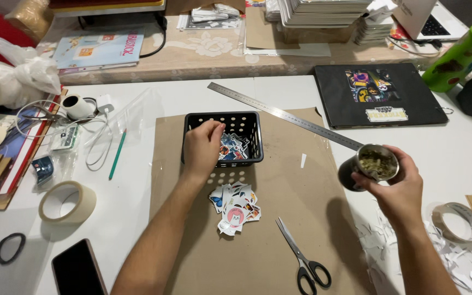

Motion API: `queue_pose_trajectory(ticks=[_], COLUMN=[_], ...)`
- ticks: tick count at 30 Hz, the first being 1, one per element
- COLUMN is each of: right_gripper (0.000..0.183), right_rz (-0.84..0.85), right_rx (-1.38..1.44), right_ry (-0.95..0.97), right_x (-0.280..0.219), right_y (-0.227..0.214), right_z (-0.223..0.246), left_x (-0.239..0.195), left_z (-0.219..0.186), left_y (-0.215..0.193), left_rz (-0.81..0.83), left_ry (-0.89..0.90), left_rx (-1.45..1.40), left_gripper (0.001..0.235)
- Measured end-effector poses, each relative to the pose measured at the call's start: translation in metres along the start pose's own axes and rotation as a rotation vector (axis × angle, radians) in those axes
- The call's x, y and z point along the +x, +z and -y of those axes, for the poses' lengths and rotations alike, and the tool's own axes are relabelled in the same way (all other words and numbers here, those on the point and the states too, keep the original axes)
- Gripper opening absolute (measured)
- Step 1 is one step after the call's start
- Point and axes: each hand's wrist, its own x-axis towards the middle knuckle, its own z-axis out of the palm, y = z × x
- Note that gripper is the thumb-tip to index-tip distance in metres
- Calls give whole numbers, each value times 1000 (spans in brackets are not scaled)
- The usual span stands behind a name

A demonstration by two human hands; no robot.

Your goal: The person uses scissors to cut out small, colorful stickers from a sheet. They carefully trim around the edges of each sticker and place the finished pieces into a black plastic basket on the table.

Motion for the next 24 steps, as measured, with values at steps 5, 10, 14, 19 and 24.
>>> queue_pose_trajectory(ticks=[5,10,14,19,24], right_gripper=[89,100,90,73,36], right_rz=[127,312,425,653,576], right_rx=[48,65,-5,-61,81], right_ry=[-16,-170,-198,-268,-531], right_x=[-57,-108,-124,-113,-137], right_y=[1,-8,-29,-40,-37], right_z=[75,123,122,62,97], left_x=[-101,-164,-174,-174,-178], left_z=[-38,-22,-3,11,22], left_y=[0,12,11,5,9], left_rz=[-52,-120,-401,-397,-334], left_ry=[-53,-504,-450,-375,-293], left_rx=[-220,-445,-391,-252,-78], left_gripper=[22,20,19,16,13])
